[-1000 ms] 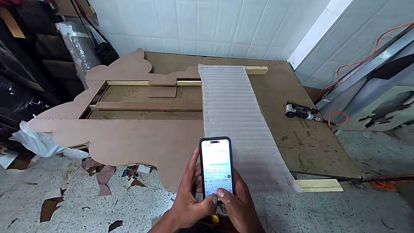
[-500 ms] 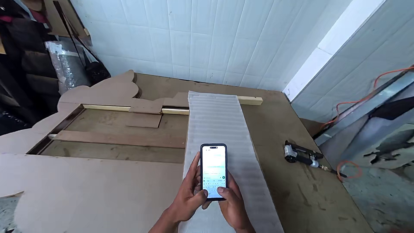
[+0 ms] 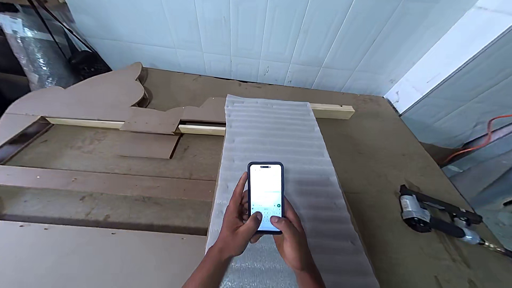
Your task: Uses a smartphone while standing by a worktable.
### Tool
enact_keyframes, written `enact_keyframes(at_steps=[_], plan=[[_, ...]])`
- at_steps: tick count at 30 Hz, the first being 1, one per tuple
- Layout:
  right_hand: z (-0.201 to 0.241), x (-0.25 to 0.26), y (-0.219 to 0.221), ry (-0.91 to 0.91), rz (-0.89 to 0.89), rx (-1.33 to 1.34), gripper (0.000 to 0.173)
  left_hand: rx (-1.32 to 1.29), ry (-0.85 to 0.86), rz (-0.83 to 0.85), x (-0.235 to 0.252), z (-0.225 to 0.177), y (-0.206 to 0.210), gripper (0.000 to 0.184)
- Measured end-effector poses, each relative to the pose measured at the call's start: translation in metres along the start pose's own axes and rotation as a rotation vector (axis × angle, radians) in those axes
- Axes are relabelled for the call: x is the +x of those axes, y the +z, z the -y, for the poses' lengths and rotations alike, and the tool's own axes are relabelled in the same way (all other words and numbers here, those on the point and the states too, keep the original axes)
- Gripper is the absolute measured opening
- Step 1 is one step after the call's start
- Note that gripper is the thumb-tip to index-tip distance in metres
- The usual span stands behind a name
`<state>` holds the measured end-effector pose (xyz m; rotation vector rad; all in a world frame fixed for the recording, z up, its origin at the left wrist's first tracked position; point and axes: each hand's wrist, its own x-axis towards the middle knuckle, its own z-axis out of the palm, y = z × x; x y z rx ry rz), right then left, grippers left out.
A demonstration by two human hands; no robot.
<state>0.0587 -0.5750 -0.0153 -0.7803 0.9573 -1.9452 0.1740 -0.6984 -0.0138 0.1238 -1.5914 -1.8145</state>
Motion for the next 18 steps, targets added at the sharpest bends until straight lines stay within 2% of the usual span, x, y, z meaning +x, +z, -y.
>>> enact_keyframes(at_steps=[2,6,10,18], plan=[[-0.007,-0.003,-0.001,0.026,0.045,0.015,0.056,-0.008,-0.051,-0.022,-0.006,0.003,-0.008,0.087],[-0.008,-0.004,0.002,0.046,0.035,0.019,0.054,-0.113,-0.029,0.064,-0.007,0.012,-0.015,0.085],[-0.015,-0.004,-0.001,0.017,-0.034,-0.027,0.044,-0.142,-0.042,0.112,-0.008,0.015,-0.018,0.085],[-0.017,-0.001,0.005,0.007,-0.205,-0.075,0.037,-0.135,-0.075,0.163,-0.006,0.014,-0.017,0.086]])
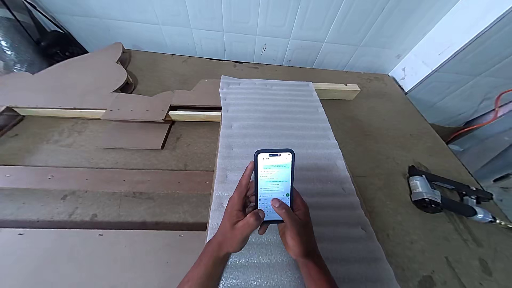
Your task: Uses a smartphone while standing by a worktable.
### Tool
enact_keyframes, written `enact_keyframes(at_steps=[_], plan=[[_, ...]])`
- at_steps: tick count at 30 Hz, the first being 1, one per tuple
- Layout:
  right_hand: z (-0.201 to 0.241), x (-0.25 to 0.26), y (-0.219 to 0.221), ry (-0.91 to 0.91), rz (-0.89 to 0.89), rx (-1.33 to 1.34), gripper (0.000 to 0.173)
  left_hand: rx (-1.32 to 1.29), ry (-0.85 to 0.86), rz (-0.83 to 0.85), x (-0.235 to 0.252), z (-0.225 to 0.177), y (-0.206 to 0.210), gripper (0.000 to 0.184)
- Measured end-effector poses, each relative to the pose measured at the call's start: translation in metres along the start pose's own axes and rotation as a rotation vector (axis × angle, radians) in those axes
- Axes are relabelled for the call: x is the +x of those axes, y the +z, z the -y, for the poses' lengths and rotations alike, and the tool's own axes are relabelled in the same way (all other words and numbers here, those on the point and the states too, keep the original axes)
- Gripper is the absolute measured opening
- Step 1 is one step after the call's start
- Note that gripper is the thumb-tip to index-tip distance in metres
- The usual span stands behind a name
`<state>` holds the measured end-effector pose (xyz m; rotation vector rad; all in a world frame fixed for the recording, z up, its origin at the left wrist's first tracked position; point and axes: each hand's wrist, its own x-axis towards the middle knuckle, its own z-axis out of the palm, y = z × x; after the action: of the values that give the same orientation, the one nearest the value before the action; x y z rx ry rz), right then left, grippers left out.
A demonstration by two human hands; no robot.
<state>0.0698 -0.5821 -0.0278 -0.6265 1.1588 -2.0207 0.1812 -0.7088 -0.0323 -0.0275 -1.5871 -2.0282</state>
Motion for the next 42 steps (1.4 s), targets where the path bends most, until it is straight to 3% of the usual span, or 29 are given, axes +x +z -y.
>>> enact_keyframes(at_steps=[6,14,20,28,34,39,42], plan=[[0.0014,0.0006,-0.012,0.02,0.224,0.074,0.048,-0.017,-0.027,-0.049,0.0001,-0.0012,-0.0021,0.084],[-0.0011,0.0024,-0.0088,0.015,0.134,0.028,0.04,-0.006,-0.038,-0.086,0.0008,-0.0006,0.0013,0.084],[-0.0001,0.0028,-0.0111,0.029,0.191,-0.007,0.049,0.092,-0.049,-0.15,0.0026,-0.003,0.0028,0.085],[0.0047,0.0025,-0.0076,0.037,0.204,-0.016,0.054,-0.049,-0.051,-0.034,0.0019,-0.002,-0.0041,0.08],[0.0023,0.0029,-0.0128,0.017,0.23,0.051,0.051,-0.021,-0.06,-0.039,0.0026,-0.0019,-0.0024,0.083],[0.0004,0.0032,-0.0111,0.028,0.113,-0.015,0.043,0.008,-0.068,-0.068,0.0028,-0.002,0.0014,0.089],[0.0011,0.0027,-0.012,0.023,0.164,-0.02,0.045,-0.013,-0.069,-0.049,0.0013,-0.0019,-0.0006,0.087]])
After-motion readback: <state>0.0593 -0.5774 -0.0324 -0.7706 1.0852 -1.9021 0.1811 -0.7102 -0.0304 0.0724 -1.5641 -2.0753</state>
